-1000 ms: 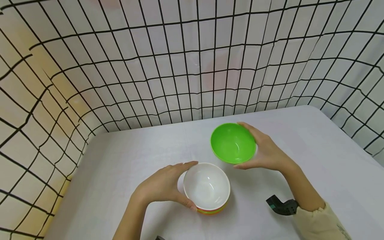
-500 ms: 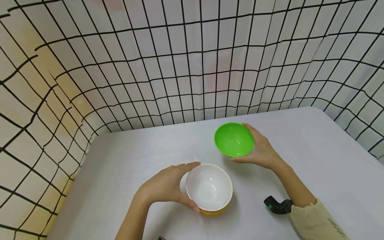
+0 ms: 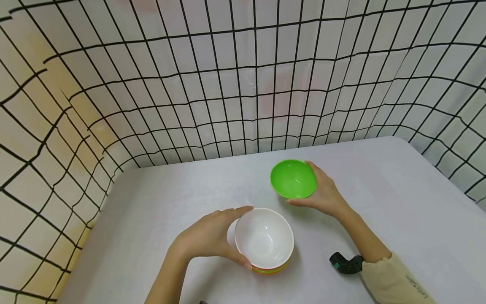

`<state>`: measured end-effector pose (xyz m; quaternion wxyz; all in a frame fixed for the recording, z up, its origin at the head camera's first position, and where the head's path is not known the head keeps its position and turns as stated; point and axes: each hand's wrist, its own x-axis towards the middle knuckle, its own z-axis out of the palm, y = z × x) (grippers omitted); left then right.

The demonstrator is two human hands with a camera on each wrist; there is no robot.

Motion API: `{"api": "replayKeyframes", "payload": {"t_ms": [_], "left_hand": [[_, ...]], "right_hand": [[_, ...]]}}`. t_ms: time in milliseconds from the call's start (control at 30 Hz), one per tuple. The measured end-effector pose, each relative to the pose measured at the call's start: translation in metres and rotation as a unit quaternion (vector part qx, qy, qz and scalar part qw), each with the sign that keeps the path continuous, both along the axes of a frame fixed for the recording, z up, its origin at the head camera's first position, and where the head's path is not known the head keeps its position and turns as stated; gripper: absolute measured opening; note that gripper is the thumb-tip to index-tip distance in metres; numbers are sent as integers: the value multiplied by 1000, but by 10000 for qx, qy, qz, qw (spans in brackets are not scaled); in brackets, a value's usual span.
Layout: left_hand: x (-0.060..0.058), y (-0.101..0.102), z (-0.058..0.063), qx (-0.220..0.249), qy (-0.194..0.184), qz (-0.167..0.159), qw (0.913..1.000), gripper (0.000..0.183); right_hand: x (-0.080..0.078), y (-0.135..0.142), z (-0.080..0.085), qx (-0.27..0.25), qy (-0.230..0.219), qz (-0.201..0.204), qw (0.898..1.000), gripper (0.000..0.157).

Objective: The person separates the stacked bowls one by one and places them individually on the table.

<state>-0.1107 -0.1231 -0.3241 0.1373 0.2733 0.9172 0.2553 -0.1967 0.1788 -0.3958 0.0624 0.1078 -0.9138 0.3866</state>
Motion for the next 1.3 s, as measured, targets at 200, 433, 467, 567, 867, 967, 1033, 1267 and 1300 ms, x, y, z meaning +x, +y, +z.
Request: {"api": "replayKeyframes", "payload": {"t_ms": [200, 433, 467, 567, 867, 967, 1033, 1267, 1300], "left_hand": [[1, -1, -1, -9, -33, -16, 10000, 107], [0, -1, -2, 0, 3, -73, 10000, 108], [-1, -1, -2, -12, 2, -73, 10000, 108], [-1, 0, -2, -14, -12, -73, 10000, 108], [-2, -1, -2, -4, -26, -73, 10000, 107], [-2, -1, -2, -15, -28, -74, 10000, 108], [-2, -1, -2, -21, -35, -68, 10000, 108], [-3, -1, -1, 2, -52, -89, 9999, 109], [-3, -1, -2, 2, -50, -99, 9999, 109]], "right_hand": [[0, -2, -7, -105, -98, 87, 9999, 112], [-3, -2, -17, -39, -82, 188, 9998, 111], [-3, -2, -18, -29, -76, 199, 9998, 111], [-4, -1, -21, -24, -79, 205, 9998, 109], [-8, 0, -26, 23, -185, 211, 9996, 108], [-10, 0, -28, 44, -202, 229, 9995, 108], [-11, 1, -29, 51, -229, 237, 9994, 108], [-12, 4, -29, 121, -479, 323, 9983, 114], [-12, 5, -29, 167, -526, 349, 9979, 116]]}}
